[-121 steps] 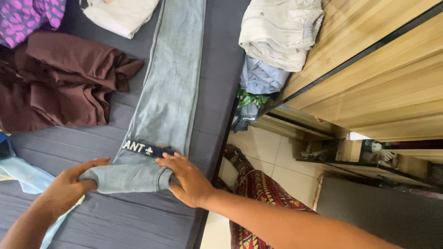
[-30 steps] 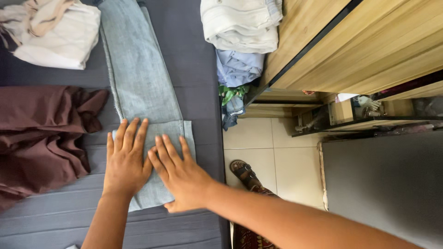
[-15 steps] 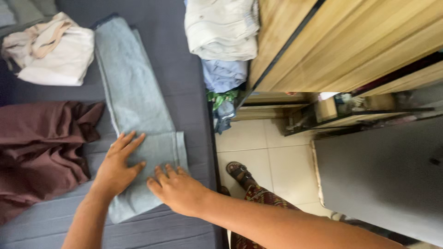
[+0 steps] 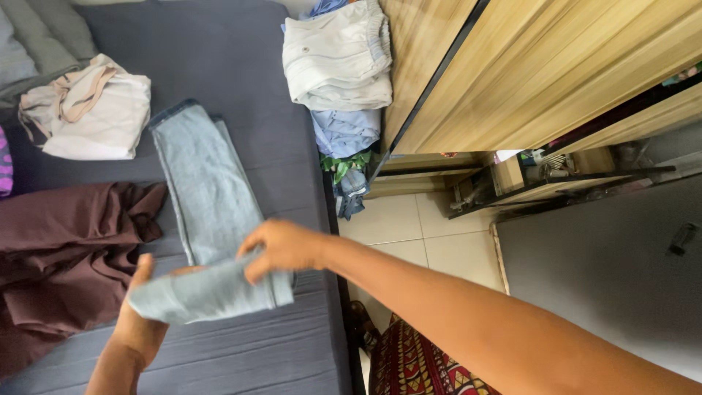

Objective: The person folds a pair of jeans and a pair of denim shorts by hand on a bed and places them into a wooden closet.

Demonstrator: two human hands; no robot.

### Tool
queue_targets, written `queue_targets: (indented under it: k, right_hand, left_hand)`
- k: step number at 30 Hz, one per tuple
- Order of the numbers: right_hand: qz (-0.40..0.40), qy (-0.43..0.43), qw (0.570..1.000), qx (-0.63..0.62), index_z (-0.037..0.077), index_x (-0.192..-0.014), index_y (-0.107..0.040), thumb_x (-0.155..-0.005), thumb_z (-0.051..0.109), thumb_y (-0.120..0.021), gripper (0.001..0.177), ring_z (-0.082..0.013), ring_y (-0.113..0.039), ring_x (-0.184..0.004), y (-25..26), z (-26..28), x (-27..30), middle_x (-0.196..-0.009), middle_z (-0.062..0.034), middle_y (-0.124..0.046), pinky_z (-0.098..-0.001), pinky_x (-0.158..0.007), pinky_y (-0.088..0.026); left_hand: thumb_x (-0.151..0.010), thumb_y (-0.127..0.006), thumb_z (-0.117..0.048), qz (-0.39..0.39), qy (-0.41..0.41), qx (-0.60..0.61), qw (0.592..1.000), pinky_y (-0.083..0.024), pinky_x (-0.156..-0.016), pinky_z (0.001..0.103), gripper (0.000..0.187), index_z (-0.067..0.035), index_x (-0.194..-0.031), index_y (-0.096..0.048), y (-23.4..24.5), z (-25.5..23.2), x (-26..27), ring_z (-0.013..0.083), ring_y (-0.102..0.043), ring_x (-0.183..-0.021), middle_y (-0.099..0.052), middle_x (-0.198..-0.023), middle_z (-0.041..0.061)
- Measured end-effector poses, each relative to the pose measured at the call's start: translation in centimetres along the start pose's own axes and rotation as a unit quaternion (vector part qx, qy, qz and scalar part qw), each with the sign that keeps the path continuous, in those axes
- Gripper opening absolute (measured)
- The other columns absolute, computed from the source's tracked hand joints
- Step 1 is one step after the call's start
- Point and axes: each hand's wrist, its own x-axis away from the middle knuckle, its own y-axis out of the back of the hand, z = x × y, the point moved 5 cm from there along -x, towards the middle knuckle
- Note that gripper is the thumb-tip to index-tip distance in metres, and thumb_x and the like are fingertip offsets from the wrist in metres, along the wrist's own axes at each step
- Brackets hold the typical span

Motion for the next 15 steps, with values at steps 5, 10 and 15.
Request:
queue_targets:
  k: [5,10,15]
  right_hand:
    - [-0.131,-0.16,0.949,-0.237,-0.005,-0.123,-0.068,-0.065,0.04,-0.085,0.075,-0.0326,-0.073,-0.102,2.3,-2.6,0.2,-0.108,-0.021,-0.074,-0.0499,-0.082,-0.059]
    - [-0.177,-0.191,0.895,-0.363,-0.001,-0.155,-0.035,-0.085,0.042,-0.082,0.094,-0.0272,-0.046,-0.134,-0.2,-4.5,0.8,-0.145,-0.0231,-0.052,-0.0404,-0.105,-0.032]
    - [-0.201,-0.134,0.908,-0.342,-0.003,-0.148,-0.036,-0.081,0.042,-0.073,0.089,-0.0296,-0.054,-0.133,-2.6,-6.3,0.5,-0.143,-0.0253,-0.055,-0.0403,-0.105,-0.044]
  left_hand:
    - [-0.089,-0.023,-0.084,-0.035,-0.143,0.108,0.983,-0.022,-0.123,0.041,0.104,-0.004,-0.153,-0.04,0.5,1.4,-2.0,0.0252,-0.04,-0.147,-0.046,-0.159,0.011]
    - [-0.083,-0.042,-0.078,-0.054,-0.187,0.052,0.98,-0.018,-0.121,0.04,0.102,-0.009,-0.157,-0.03,-1.0,2.4,-4.0,0.0239,-0.029,-0.151,-0.034,-0.164,0.008]
    - [-0.078,-0.073,-0.056,-0.188,-0.235,-0.059,0.952,-0.038,-0.11,0.039,0.09,0.001,-0.144,-0.048,-2.3,1.8,-3.2,0.0277,-0.053,-0.133,-0.058,-0.141,0.018]
